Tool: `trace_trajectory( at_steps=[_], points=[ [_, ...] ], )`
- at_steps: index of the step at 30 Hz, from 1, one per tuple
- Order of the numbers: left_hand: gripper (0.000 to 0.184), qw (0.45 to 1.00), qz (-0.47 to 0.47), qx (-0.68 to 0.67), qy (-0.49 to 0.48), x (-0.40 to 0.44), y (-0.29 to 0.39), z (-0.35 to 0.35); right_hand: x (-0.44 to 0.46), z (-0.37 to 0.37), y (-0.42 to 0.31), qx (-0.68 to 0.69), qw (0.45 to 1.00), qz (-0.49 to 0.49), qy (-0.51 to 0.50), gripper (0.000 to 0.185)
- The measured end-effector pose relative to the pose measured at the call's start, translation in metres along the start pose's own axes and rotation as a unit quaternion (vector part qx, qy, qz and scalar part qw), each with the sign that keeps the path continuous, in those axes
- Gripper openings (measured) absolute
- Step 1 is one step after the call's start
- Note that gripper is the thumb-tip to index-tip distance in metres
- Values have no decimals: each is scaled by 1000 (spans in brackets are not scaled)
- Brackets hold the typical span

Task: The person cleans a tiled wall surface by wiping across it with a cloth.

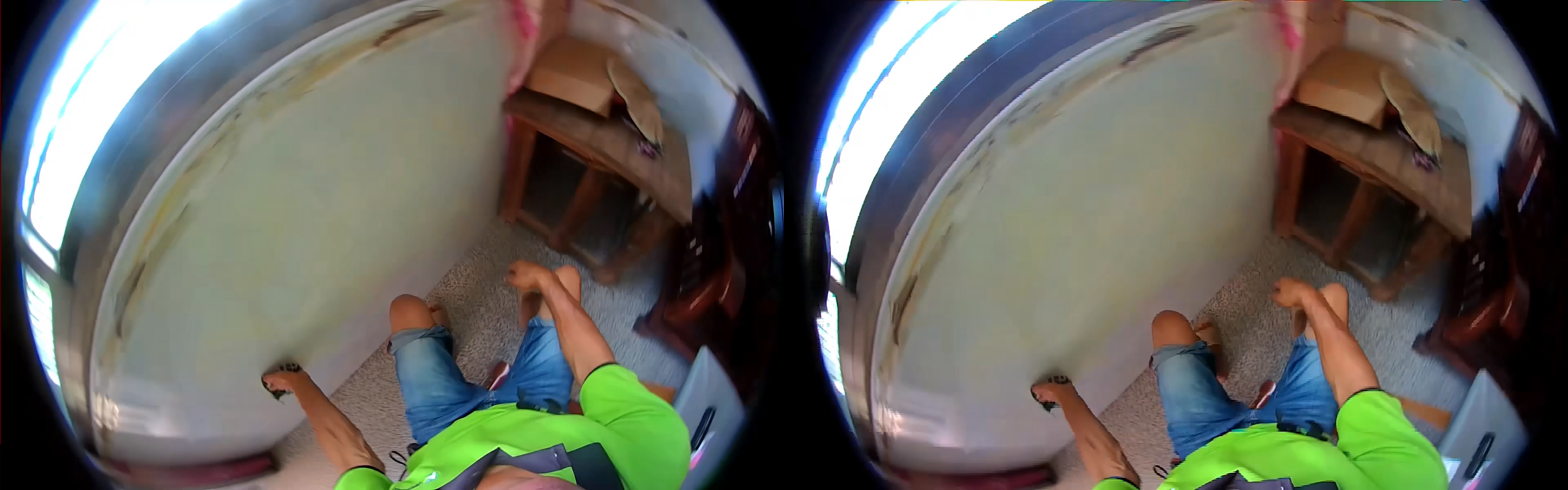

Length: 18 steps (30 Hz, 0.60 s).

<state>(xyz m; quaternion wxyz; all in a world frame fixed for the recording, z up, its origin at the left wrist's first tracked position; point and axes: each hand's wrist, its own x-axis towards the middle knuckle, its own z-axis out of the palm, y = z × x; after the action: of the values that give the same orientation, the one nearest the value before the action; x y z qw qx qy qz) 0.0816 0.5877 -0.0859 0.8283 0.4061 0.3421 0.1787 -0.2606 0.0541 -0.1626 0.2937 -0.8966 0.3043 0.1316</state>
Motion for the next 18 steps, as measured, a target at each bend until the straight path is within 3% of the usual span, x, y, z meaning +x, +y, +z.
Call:
trace_trajectory(
  at_steps=[1,2,4,5,7,8,9,10,11,12,13,15,16,17,18],
  points=[
    [59,972,98,164,134,-11,5,9,-4,-4,-8,22,1000,9,5,45],
    [59,971,110,171,123,-13,9,18,-15,-13,-20,27,1000,12,-10,42],
    [80,921,326,204,63,-17,10,31,-15,-17,-22,36,999,5,-29,40],
    [84,885,382,262,44,-23,17,38,-13,-14,-17,51,998,16,-22,42],
    [78,857,490,158,-38,-39,21,64,-6,-5,-8,75,997,19,-29,44],
    [73,804,560,199,-5,-52,25,78,-3,-4,-4,66,998,2,-7,43],
    [68,758,631,117,-120,-37,31,86,-1,0,-2,58,998,-15,13,42],
    [65,710,682,152,-89,-72,32,100,0,0,-3,54,998,-22,10,42],
    [63,649,721,240,-45,-84,35,108,0,-2,-4,50,998,-30,8,42],
    [64,646,723,179,-167,-124,41,124,-1,-5,-8,54,998,-39,-1,42],
    [65,568,777,241,-127,-134,37,136,-4,-9,-11,70,997,-29,-1,42],
    [63,496,805,283,-161,-177,23,158,-12,-18,-18,83,996,-23,-7,43],
    [60,429,817,349,-164,-189,10,164,-17,-23,-22,133,991,-3,-21,41],
    [58,410,802,348,-262,-206,1,172,-18,-24,-25,181,983,17,-35,40],
    [57,383,828,322,-254,-224,-19,173,-16,-18,-23,177,983,13,-41,40]
  ],
)
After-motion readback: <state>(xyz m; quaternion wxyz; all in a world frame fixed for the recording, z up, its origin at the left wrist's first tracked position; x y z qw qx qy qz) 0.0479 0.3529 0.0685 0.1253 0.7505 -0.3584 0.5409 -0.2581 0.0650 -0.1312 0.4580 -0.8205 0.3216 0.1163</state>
